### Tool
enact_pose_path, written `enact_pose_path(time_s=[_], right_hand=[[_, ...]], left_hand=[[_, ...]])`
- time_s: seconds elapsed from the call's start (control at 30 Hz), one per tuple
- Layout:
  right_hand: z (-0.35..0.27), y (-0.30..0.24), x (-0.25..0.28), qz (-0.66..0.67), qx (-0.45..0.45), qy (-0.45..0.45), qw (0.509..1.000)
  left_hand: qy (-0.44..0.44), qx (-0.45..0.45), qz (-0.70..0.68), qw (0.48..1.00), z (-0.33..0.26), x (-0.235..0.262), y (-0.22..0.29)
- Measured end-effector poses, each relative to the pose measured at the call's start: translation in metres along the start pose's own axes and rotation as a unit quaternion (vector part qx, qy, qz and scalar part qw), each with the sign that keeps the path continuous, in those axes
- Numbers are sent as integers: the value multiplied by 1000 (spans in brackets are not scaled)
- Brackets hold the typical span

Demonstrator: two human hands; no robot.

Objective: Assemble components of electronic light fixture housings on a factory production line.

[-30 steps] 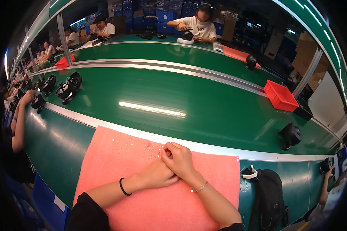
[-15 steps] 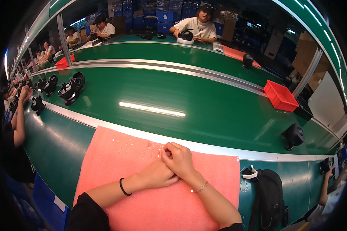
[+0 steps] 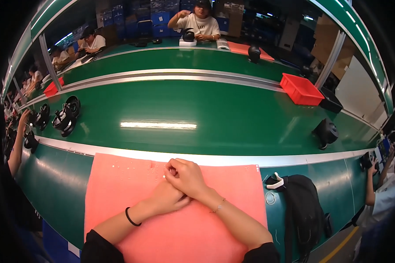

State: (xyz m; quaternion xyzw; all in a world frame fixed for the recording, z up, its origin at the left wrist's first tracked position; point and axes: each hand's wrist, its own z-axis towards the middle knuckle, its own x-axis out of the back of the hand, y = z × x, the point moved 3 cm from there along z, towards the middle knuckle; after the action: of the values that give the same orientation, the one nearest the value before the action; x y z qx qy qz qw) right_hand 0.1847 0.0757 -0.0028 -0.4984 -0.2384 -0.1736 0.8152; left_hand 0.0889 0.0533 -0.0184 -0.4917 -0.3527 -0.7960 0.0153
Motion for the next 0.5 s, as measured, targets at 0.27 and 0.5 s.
enact_pose_path(time_s=[0.27, 0.5], right_hand=[[7, -56, 106, 348, 34, -52, 935], [-46, -29, 111, -47, 222, 132, 965]], left_hand=[[-36, 6, -17, 999, 17, -20, -5], [-170, -1, 136, 976, 19, 7, 52]])
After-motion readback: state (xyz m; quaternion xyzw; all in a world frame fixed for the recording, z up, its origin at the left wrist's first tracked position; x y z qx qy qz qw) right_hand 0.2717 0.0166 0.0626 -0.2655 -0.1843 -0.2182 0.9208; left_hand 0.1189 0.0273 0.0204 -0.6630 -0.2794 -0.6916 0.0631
